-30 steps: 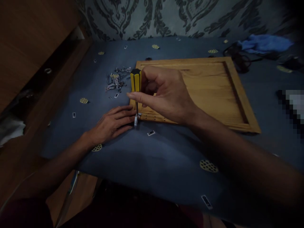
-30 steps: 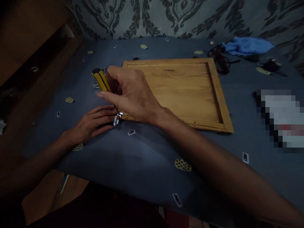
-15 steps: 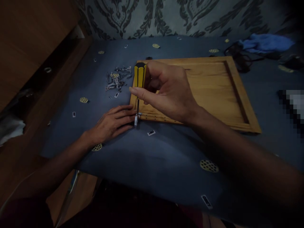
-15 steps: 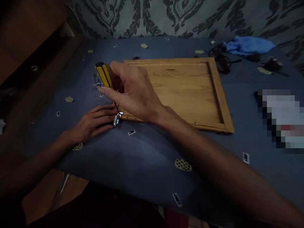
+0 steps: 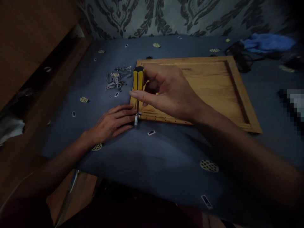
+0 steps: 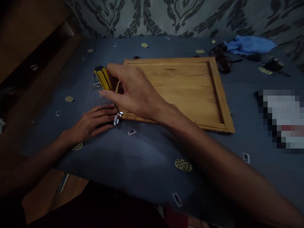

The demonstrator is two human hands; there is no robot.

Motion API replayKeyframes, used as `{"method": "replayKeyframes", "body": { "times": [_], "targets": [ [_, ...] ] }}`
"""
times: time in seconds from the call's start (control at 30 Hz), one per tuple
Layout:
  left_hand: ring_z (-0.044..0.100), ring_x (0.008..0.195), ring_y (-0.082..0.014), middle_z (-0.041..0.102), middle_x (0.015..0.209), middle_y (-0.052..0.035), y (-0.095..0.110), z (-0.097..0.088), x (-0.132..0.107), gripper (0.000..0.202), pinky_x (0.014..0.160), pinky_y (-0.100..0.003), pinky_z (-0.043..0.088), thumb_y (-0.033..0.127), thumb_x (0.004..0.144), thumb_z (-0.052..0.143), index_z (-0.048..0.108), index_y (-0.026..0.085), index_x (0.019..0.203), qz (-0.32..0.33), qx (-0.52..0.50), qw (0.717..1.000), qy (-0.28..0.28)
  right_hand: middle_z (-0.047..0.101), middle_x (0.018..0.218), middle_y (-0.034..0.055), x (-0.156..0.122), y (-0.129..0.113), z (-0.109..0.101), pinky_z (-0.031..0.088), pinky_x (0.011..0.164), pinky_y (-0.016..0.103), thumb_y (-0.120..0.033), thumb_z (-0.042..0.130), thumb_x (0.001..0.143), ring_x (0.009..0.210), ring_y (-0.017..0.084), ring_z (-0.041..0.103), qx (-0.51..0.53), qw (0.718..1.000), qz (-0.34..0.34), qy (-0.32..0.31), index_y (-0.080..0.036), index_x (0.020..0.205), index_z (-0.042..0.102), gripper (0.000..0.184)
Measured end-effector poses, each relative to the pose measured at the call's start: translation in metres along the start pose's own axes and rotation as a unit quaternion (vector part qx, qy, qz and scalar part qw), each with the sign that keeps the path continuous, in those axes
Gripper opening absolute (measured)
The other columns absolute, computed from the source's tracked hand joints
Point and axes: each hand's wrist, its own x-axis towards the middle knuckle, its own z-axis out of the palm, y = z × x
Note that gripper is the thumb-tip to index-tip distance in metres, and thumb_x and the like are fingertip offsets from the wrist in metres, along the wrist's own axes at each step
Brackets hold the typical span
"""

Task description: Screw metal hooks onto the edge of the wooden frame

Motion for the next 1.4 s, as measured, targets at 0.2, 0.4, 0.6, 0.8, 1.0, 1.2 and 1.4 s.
{"method": "replayKeyframes", "body": {
  "times": [0.2,0.4,0.6,0.8,1.0,1.2,1.4],
  "targets": [
    [0.06,0.141,-0.026,0.071,0.139,-0.0097,0.0,-0.001,0.0,0.033,0.117,-0.045,0.055,0.029,0.104,0.063,0.065,0.019,0.135,0.005,0.007,1.0,-0.006,0.07,0.081,-0.0017,0.003,-0.002,-0.011,0.06,0.062,0.027,-0.039,0.079,0.091,0.072,0.014,0.068,0.063,0.996,-0.019,-0.066,-0.023,0.086,0.065,0.022],
    [0.06,0.141,-0.0262,0.071,0.139,-0.0097,-0.001,-0.001,0.0,0.033,0.117,-0.046,0.055,0.03,0.105,0.061,0.065,0.02,0.136,0.004,0.001,1.0,-0.001,0.068,0.076,-0.0023,0.004,-0.002,-0.008,0.059,0.059,0.028,-0.03,0.081,0.09,0.064,0.013,0.065,0.084,0.995,0.007,-0.057,-0.022,0.08,0.062,0.023],
    [0.062,0.139,-0.0265,0.072,0.136,-0.0098,0.0,0.0,0.001,0.031,0.115,-0.046,0.057,0.032,0.105,0.06,0.066,0.018,0.133,0.01,0.016,1.0,0.009,0.065,0.076,-0.001,0.0,-0.003,0.004,0.058,0.062,0.028,-0.036,0.084,0.088,0.076,0.016,0.065,0.051,0.998,0.022,0.018,-0.023,0.075,0.056,0.032],
    [0.062,0.138,-0.0268,0.073,0.135,-0.0101,0.0,-0.001,0.002,0.031,0.115,-0.046,0.057,0.03,0.105,0.061,0.065,0.017,0.132,0.016,0.011,1.0,0.014,0.061,0.076,-0.0023,-0.002,-0.002,0.01,0.053,0.055,0.029,-0.05,0.085,0.085,0.069,0.015,0.062,0.041,0.994,-0.027,0.099,-0.025,0.074,0.049,0.045],
    [0.059,0.141,-0.0253,0.071,0.139,-0.0086,0.002,-0.003,0.003,0.034,0.116,-0.046,0.056,0.029,0.105,0.06,0.063,0.018,0.137,0.014,0.002,1.0,-0.004,0.058,0.072,-0.0037,-0.001,-0.008,0.005,0.049,0.048,0.031,-0.05,0.087,0.083,0.057,0.013,0.059,0.055,0.985,-0.079,0.14,-0.026,0.071,0.047,0.049],
    [0.06,0.14,-0.0259,0.072,0.136,-0.0088,0.001,-0.003,0.003,0.031,0.116,-0.045,0.056,0.029,0.104,0.061,0.065,0.018,0.133,0.015,0.003,1.0,0.008,0.062,0.075,-0.0024,-0.004,0.002,0.01,0.051,0.049,0.027,-0.059,0.083,0.083,0.063,0.014,0.062,0.056,0.993,-0.032,0.104,-0.025,0.075,0.053,0.046],
    [0.06,0.14,-0.0258,0.072,0.135,-0.0085,0.001,-0.002,0.003,0.031,0.115,-0.045,0.057,0.031,0.105,0.06,0.065,0.019,0.133,0.011,0.001,1.0,0.01,0.063,0.076,-0.0019,-0.003,0.005,0.011,0.052,0.054,0.026,-0.053,0.085,0.083,0.067,0.014,0.061,0.036,0.995,-0.023,0.09,-0.024,0.076,0.053,0.044]
  ]
}}
